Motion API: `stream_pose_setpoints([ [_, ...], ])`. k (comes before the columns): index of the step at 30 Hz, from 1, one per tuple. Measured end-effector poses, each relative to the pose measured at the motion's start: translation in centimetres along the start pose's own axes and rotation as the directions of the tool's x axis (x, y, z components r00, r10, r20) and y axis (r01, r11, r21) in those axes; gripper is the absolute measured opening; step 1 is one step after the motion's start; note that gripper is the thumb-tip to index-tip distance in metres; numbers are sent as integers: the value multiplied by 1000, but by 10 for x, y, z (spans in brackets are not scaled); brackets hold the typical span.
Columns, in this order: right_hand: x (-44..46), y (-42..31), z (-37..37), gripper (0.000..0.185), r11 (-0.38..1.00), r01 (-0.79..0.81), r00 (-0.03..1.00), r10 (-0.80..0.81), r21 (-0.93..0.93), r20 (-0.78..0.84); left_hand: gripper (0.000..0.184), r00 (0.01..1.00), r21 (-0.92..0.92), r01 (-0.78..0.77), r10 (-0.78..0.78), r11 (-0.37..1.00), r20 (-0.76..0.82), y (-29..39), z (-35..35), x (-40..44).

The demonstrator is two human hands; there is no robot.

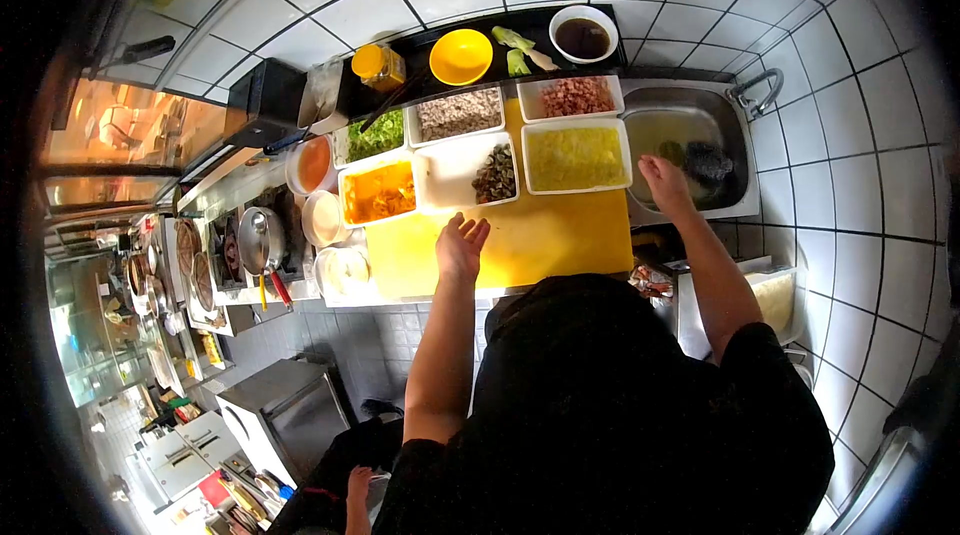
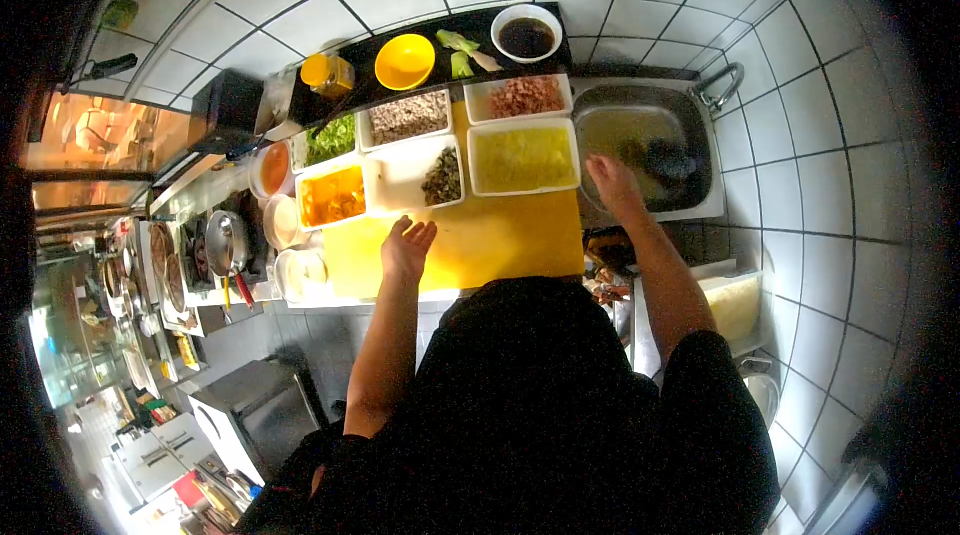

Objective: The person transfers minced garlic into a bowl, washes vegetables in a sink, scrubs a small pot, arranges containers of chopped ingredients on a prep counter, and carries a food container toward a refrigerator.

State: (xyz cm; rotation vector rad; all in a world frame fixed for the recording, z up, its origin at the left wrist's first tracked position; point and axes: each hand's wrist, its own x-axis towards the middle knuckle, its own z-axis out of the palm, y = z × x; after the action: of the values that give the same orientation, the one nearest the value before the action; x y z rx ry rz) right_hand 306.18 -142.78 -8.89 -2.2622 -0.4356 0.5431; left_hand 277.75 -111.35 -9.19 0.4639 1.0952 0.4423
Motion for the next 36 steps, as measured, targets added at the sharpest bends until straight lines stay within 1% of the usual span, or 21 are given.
stream_pose_setpoints([
  [1, 3, 4, 0, 44, 1000, 19, 1000, -19, -1, -18, 40, 1000, -29, 5, -6, 1000, -16, 4, 4, 6],
  [3, 7, 10, 3, 42, 999, 54, 997, -54, -5, -57, 36, 999, 5, -36, 36, 999, -3, 6, 10, 15],
  [5, 16, 14, 4, 46, 999, 34, 999, -33, 16, -41, 28, 998, 44, -57, 57, 997, -11, 4, 13, 27],
  [8, 19, 8, 2, 47, 999, 15, 999, -14, 28, -41, 24, 996, 97, -73, 67, 993, 59, 3, 10, 36],
  [11, 13, -7, 0, 47, 1000, -2, 998, 2, -4, -66, 22, 998, 122, -58, 60, 991, -12, 6, 15, 24],
  [12, 10, -13, 0, 47, 1000, -5, 997, 4, -21, -75, 21, 996, 141, -88, 88, 986, 2, 6, 17, 16],
  [14, 10, -15, 7, 39, 996, 54, 987, -64, -70, -150, 17, 988, 174, -154, 152, 973, 25, 3, 13, -2],
  [15, 12, -17, 12, 35, 992, 83, 977, -100, -93, -188, 17, 989, 180, -146, 140, 973, 48, -1, 3, -3],
  [16, 13, -25, 15, 37, 986, 121, 967, -143, -115, -210, 16, 992, 179, -129, 127, 975, 22, -6, -7, -2],
  [18, 10, -49, 21, 39, 970, 183, 941, -220, -161, -258, 22, 995, 155, -102, 101, 983, 16, -7, -18, -24],
  [19, 10, -62, 27, 38, 966, 248, 937, -259, -77, -236, 19, 997, 144, -83, 83, 986, 1, -4, -19, -37],
  [21, 17, -95, 44, 36, 928, 360, 920, -336, 93, -203, 19, 994, 139, -106, 104, 985, 26, -4, -37, -51],
  [22, 18, -113, 53, 36, 910, 409, 904, -393, 74, -168, 18, 993, 136, -118, 114, 984, 38, -4, -45, -57],
  [23, 21, -132, 62, 35, 887, 459, 884, -449, 58, -129, 14, 995, 105, -87, 91, 991, -30, 3, -43, -73],
  [26, 37, -188, 91, 42, 942, 325, 938, -311, -79, 152, 10, 999, -51, -15, 17, 999, 27, 7, -73, -80],
  [27, 49, -196, 104, 46, 935, 307, 944, -274, -178, 186, 8, 999, -85, 19, -21, 996, -24, 13, -66, -91],
  [29, 74, -213, 133, 54, 882, 284, 949, -203, -376, 241, 9, 999, -28, -33, 32, 999, -16, 24, -65, -101],
  [32, 90, -236, 156, 62, 841, 191, 966, -70, -506, 248, 11, 990, 48, -127, 129, 991, -48, 36, -76, -111],
  [34, 100, -248, 165, 51, 810, 179, 960, -18, -559, 281, 13, 985, 81, -157, 162, 984, -65, 43, -82, -123],
  [35, 106, -252, 168, 46, 794, 170, 957, 8, -584, 290, 16, 980, 57, -189, 193, 980, -58, 45, -91, -123],
  [36, 112, -254, 171, 42, 778, 156, 954, 40, -608, 297, 16, 971, 47, -215, 219, 975, -93, 49, -98, -127],
])
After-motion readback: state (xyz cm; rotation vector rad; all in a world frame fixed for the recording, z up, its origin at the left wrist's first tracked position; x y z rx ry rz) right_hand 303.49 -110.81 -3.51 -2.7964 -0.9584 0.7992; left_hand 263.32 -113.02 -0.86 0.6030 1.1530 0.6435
